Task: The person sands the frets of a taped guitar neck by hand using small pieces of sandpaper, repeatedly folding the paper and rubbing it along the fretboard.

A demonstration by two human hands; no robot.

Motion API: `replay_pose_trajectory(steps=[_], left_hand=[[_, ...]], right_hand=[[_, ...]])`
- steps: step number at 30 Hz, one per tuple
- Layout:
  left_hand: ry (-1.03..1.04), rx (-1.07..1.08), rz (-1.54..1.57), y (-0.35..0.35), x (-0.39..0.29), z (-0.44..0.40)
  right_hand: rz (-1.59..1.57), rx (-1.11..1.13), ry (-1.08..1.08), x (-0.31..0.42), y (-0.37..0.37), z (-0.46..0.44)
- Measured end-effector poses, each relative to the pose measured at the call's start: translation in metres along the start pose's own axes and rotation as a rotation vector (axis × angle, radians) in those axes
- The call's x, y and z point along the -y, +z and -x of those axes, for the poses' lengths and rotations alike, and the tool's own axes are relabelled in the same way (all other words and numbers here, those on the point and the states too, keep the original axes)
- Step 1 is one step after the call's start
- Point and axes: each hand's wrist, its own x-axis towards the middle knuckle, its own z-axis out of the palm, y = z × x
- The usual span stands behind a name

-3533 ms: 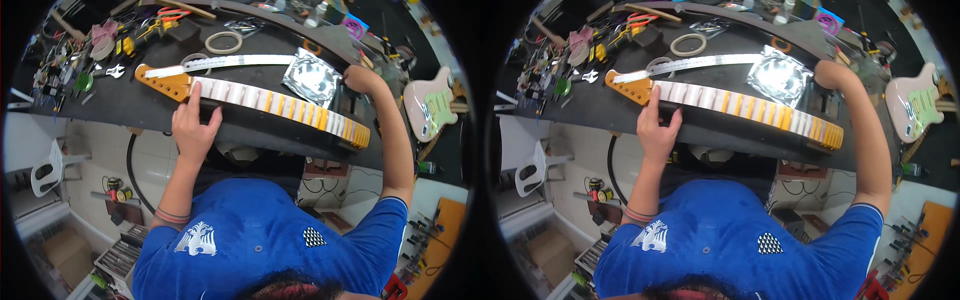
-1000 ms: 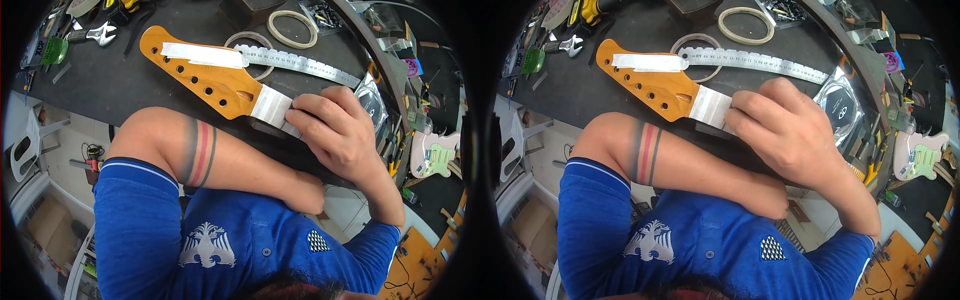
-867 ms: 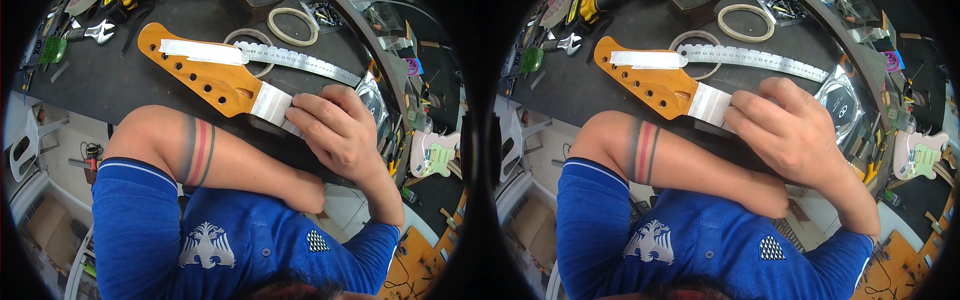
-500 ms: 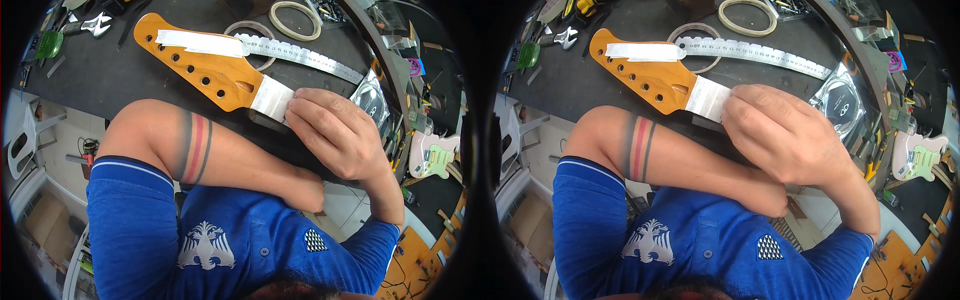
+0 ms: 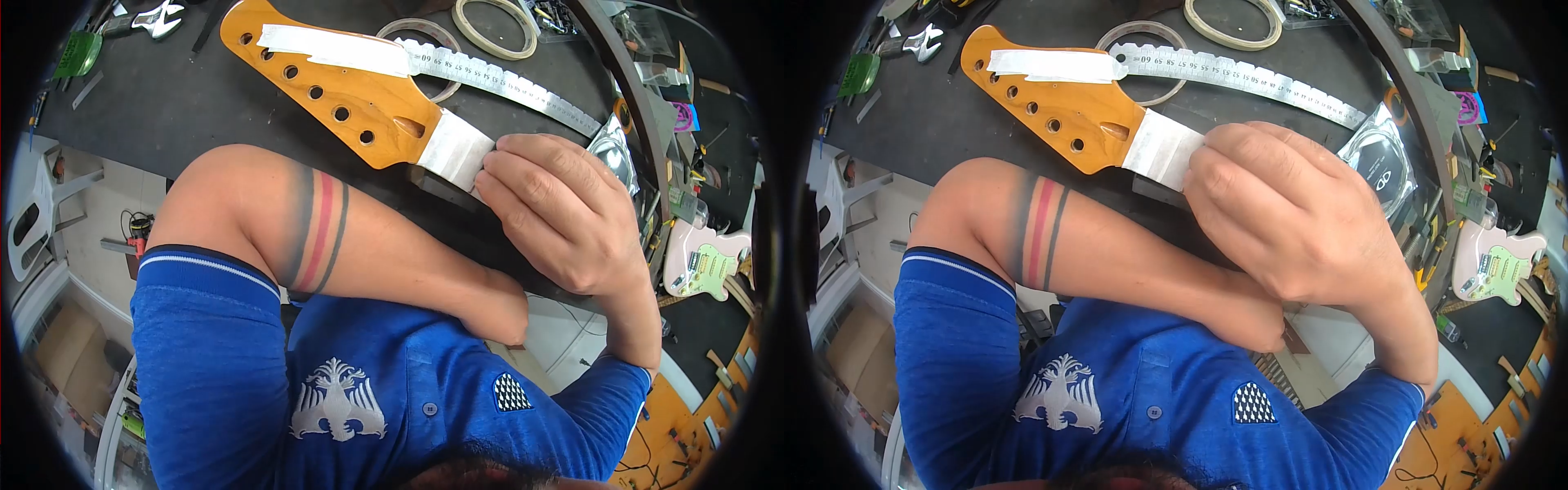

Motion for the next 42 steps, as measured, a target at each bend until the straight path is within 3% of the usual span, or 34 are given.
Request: replay_pose_trajectory(steps=[5,9,13,18,19,20,21,22,24,27,29,32,42], left_hand=[[-0.109,-0.016,0.119,-0.007,-0.005,0.006],[0.054,0.100,-0.133,-0.012,-0.006,0.002],[-0.076,-0.067,0.112,0.000,-0.003,0.006],[0.138,-0.056,-0.206,0.004,-0.012,0.004],[-0.047,0.216,-0.192,-0.022,-0.038,0.003],[-0.055,0.327,-0.267,-0.038,-0.057,0.006],[0.069,0.597,-0.452,-0.049,-0.071,0.001],[0.049,0.804,-0.444,-0.057,-0.086,-0.001],[-0.001,0.169,-0.441,-0.112,-0.114,0.106],[-0.282,-0.594,-0.405,-0.150,-0.129,0.183],[-0.424,-0.879,-0.727,-0.182,-0.111,0.197],[-0.494,-0.918,-1.016,-0.168,-0.072,0.195],[-0.509,-0.981,-1.060,-0.160,-0.050,0.202]], right_hand=[[-0.016,-0.009,-0.021,0.002,0.002,-0.001],[-0.014,-0.028,-0.059,-0.007,0.004,0.000],[-0.003,-0.020,-0.059,0.000,0.003,0.002],[-0.022,-0.035,-0.095,0.001,0.008,0.002],[-0.036,-0.038,-0.075,-0.004,0.008,0.002],[-0.037,-0.046,-0.073,-0.005,0.008,0.002],[-0.038,-0.055,-0.071,-0.006,0.009,0.003],[-0.040,-0.064,-0.069,-0.007,0.009,0.003],[-0.029,-0.078,-0.072,-0.008,0.009,0.002],[-0.038,-0.070,-0.052,-0.006,0.004,0.001],[0.003,-0.080,-0.051,-0.004,0.007,0.001],[0.033,-0.069,-0.064,-0.001,0.008,-0.003],[-0.002,0.019,-0.022,-0.006,-0.003,0.002]])
